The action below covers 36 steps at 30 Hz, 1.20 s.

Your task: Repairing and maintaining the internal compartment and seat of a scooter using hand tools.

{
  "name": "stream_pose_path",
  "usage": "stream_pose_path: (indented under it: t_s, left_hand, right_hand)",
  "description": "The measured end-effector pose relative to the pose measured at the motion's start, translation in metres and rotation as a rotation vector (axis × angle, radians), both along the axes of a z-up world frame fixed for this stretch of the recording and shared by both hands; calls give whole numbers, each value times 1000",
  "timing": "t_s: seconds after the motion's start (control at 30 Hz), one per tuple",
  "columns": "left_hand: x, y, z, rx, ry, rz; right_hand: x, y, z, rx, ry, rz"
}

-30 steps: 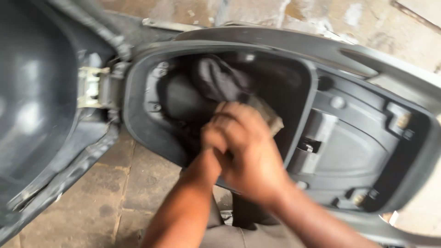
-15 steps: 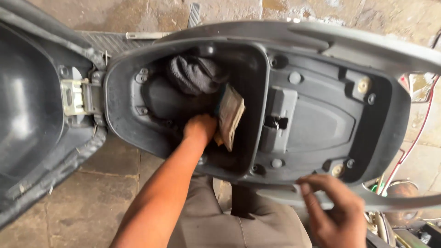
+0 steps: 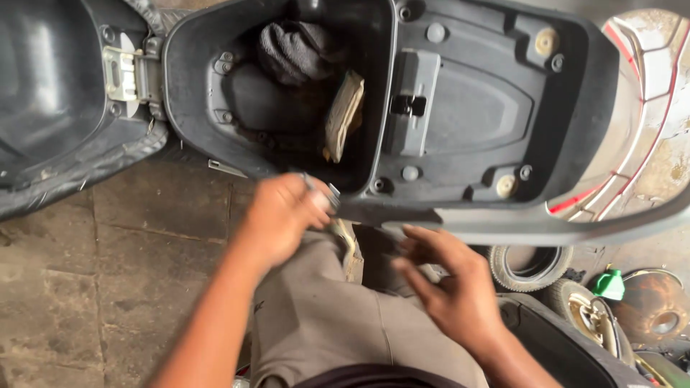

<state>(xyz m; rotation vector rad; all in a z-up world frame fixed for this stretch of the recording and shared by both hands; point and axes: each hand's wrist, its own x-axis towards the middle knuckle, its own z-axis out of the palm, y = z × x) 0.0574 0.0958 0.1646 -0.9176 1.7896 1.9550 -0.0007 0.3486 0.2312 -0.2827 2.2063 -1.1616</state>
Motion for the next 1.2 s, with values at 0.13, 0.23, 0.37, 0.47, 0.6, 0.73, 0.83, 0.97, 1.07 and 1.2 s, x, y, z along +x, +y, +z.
stream_pose_path:
  t_s: [0.13, 0.23, 0.37, 0.47, 0.6, 0.73, 0.83, 0.97, 1.07, 1.2]
  left_hand:
    - [50, 67, 13, 107, 1, -45]
    - [71, 84, 13, 171, 36, -18]
    - [79, 87, -14, 290, 150, 141]
    - [58, 81, -13, -15, 144, 130]
    - [29, 76, -21, -703, 128, -81]
    - [9, 72, -36, -918, 234, -177]
    - [-1, 68, -33, -962, 136, -319]
    - [-7, 65, -37, -1023, 132, -351]
    - [-14, 63, -36, -1012, 110, -347]
    - [-7, 68, -31, -1007, 49, -325]
  right_hand:
    - [26, -14, 0, -90, 69, 67]
    - [44, -10, -9, -49, 159, 93]
    - [38, -5, -31, -98, 410, 25]
    - [10, -17, -42, -53, 526, 26]
    - [-15, -30, -71, 36, 571, 160]
    - [-25, -44, -65, 58, 543, 248]
    - [-29, -53, -60, 277, 584, 368]
    - [-30, -60, -71, 376, 790, 353]
    - [-30, -62, -80, 394, 709, 261]
    - [-21, -58, -74, 281, 748, 256]
